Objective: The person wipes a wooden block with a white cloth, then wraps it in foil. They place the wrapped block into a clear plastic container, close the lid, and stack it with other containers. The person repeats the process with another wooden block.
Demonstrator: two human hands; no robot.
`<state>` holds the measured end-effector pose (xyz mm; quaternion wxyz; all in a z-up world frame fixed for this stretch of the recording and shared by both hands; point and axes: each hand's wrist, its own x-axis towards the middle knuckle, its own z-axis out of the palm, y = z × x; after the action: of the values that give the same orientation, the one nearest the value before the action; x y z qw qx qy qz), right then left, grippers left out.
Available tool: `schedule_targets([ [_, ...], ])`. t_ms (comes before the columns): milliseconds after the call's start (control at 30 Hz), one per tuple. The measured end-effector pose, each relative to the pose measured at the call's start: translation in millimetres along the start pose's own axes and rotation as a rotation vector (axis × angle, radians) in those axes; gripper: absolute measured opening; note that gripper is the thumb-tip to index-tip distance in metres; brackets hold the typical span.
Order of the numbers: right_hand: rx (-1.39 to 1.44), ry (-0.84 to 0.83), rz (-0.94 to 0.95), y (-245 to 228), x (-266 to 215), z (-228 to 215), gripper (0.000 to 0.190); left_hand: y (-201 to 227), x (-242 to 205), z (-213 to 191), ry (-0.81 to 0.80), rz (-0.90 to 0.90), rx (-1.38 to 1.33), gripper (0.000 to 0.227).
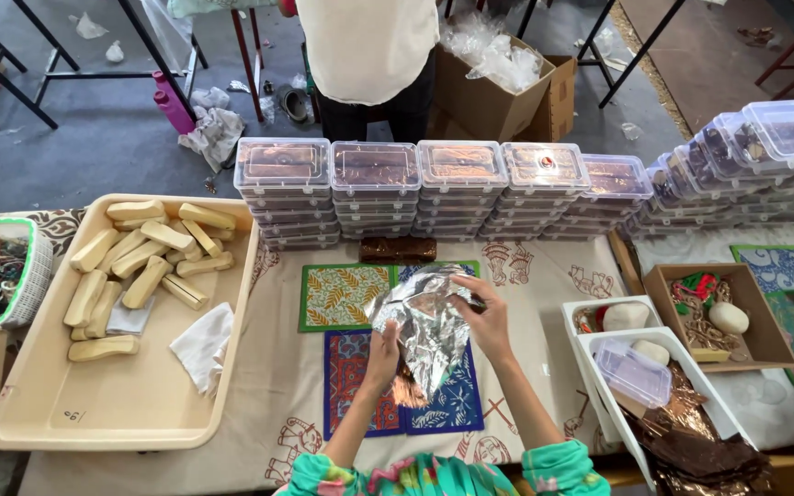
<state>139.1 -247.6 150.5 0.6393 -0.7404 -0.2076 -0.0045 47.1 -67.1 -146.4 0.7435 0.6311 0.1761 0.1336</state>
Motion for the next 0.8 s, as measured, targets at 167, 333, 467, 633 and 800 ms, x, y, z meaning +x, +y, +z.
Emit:
schedule_targets([
  [167, 0.043, -0.13, 0.128, -11, -7, -1, 0.056, 207, -17, 16, 0.092, -0.158, -0.073, 0.049],
  [333, 0.262, -0.052, 0.231, 23, -12, -4, 0.059, 250, -16, -12, 0.051, -0.129, -0.027, 0.058],
  [467, 0.28, 0.072, 0.213, 12, -14, 3, 0.053, 281, -28, -23, -0.008, -0.039, -0.148, 0.096],
  [633, 0.214, 0.018, 0.157, 0, -25, 21, 0.072, 270, -49, -21, -0.143, -0.208, 0.136, 0.109],
  [800, 0.13, -0.064, 0.133, 32, -42, 35, 0.085, 238, -49, -37, -0.103, -0.012, -0.178, 0.089],
])
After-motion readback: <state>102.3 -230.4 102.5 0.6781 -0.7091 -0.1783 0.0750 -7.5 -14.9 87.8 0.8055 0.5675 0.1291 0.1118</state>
